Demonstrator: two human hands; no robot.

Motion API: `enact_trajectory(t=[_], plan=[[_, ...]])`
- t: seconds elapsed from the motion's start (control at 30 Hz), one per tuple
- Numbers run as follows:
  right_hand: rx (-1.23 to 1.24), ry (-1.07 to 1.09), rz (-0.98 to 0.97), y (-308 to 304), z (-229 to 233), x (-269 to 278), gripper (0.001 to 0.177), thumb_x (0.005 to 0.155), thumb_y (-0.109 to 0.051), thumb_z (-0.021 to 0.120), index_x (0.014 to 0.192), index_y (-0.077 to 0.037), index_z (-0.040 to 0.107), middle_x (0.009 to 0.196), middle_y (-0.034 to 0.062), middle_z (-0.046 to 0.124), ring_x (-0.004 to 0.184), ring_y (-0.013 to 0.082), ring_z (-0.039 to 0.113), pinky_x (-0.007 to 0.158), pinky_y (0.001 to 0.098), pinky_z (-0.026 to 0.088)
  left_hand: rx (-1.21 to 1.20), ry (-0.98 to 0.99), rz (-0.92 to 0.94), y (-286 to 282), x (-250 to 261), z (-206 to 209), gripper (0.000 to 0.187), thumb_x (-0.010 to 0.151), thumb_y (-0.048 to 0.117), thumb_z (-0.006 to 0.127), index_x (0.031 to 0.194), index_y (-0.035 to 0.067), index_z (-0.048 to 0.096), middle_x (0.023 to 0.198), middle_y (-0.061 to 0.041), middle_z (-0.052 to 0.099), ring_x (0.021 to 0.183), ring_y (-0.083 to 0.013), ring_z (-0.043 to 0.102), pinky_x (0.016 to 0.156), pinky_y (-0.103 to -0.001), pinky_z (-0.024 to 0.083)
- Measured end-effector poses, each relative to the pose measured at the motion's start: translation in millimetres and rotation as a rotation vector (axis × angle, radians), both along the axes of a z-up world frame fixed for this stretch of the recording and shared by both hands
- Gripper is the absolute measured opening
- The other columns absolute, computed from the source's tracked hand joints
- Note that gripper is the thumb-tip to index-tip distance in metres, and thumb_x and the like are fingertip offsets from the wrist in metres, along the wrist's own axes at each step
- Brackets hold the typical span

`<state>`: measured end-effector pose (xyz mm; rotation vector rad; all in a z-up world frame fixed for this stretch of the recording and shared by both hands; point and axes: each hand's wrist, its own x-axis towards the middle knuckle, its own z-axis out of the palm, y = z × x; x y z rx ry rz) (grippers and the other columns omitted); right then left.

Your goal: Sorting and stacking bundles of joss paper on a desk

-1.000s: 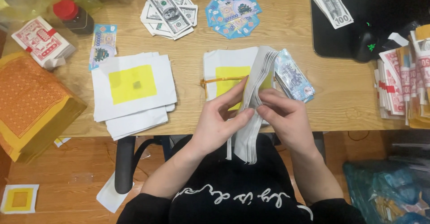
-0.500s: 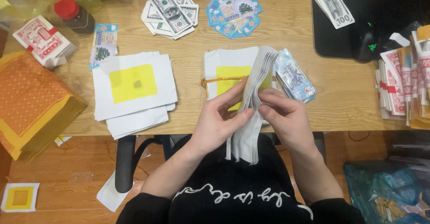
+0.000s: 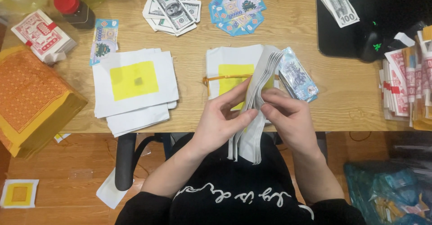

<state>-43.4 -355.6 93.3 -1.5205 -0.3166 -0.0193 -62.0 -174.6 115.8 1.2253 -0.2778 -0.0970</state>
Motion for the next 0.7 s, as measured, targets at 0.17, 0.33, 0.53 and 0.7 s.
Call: enact_trajectory(t=[0.17,0.33,0.53,0.7], plan=[[-0.07,-0.046,-0.009,2,3,-1,0.027,0.082,-0.004,0.074,0.107,0.006,0.07,0.101,0.0231,0.067,0.097,0.0245,0.061,0.075,0.0363,0.055,0.001,0.009,0.027,-2,0,-2,0.071,0.08,0.008,0.076,0.144,0.003,0.044,0.137,-0.018,0.056,0.13,-0.0245,0.047,0.094,-0.037,0.053],[-0.16,-0.094,-0.082,10,10,-8,0.016,0.084,-0.001,0.072,0.099,0.003,0.073,0.094,0.0214,0.07,0.093,0.0275,0.066,0.085,0.0419,0.054,0.154,-0.009,0.138,12,3,-19,0.044,0.094,0.006,0.057,0.137,0.003,0.053,0.131,-0.016,0.061,0.122,-0.0196,0.053,0.095,-0.039,0.054],[-0.161,0.202,-0.374,-23,12,-17,0.022,0.092,-0.008,0.062,0.111,0.001,0.068,0.098,0.0096,0.07,0.077,0.0112,0.062,0.06,0.0211,0.051,0.228,0.294,0.413,106,2,-4,0.023,0.087,0.011,0.055,0.104,0.008,0.07,0.098,-0.003,0.073,0.083,-0.0099,0.065,0.073,-0.02,0.05],[-0.239,0.224,-0.478,-44,21,-9,0.017,0.098,-0.018,0.057,0.094,-0.004,0.065,0.081,-0.005,0.058,0.071,0.0034,0.051,0.056,0.0207,0.037,0.281,0.454,0.678,212,29,-7,0.029,0.077,0.014,0.053,0.101,0.011,0.068,0.097,0.0,0.07,0.083,-0.0086,0.063,0.07,-0.019,0.047]])
